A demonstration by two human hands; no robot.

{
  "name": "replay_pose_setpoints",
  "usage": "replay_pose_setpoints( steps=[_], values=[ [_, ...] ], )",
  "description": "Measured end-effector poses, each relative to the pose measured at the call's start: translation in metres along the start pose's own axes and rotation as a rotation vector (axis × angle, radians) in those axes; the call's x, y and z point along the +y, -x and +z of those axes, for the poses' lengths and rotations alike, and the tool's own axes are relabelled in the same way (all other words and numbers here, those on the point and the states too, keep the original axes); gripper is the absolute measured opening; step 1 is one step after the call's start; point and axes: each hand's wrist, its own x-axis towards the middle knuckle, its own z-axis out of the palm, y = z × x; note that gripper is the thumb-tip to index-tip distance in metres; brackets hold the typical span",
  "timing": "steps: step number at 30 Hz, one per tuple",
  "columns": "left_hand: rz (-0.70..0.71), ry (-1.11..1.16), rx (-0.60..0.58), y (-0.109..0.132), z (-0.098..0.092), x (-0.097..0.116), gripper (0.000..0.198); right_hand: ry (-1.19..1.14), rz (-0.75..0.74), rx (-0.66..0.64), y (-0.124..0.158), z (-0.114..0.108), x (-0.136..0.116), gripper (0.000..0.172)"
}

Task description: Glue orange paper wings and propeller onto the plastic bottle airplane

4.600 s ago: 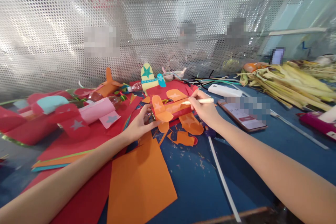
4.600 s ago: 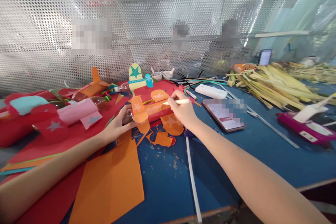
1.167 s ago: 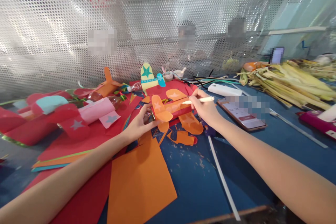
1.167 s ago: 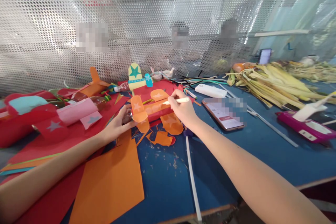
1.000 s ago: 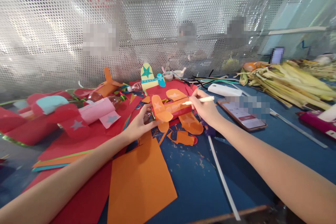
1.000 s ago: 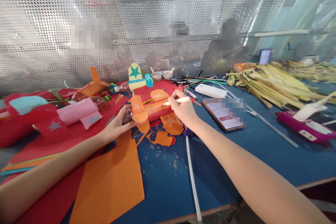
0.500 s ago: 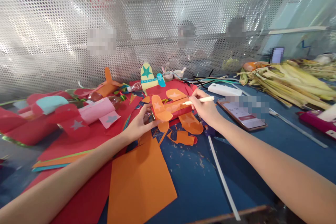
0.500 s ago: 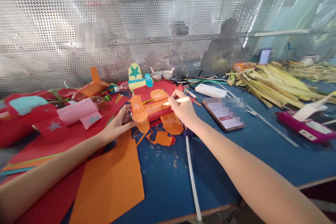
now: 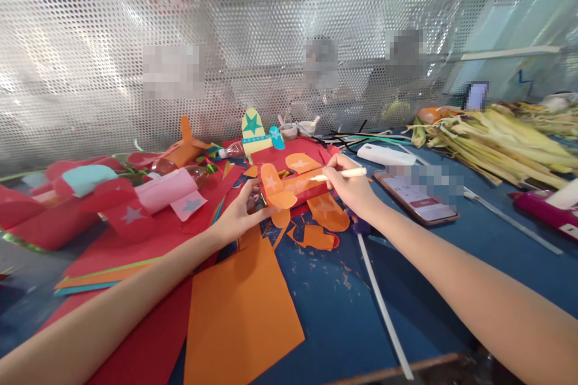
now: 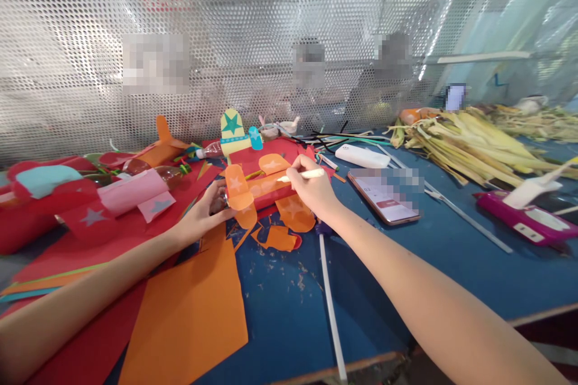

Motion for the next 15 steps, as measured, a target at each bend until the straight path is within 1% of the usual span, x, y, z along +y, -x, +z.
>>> replay_pose_setpoints(
  steps=[7, 11, 15],
  values=[
    [-0.012, 0.003, -0.002, -0.0002, -0.0003, 0.0001, 0.06, -0.009, -0.006, -0.011, -0.0001, 0.0001, -0.0004, 0.022],
    [-0.01, 0.009, -0.004, -0.0002, -0.0006, 0.0, 0.059, -0.019, 0.012, 0.021, -0.0001, 0.0, 0.0006, 0.022],
    [-0.02, 0.011, -0.009, 0.0, -0.0005, 0.0013, 0.061, -0.013, -0.002, 0.006, -0.0002, 0.0, 0.0011, 0.022]
  ],
)
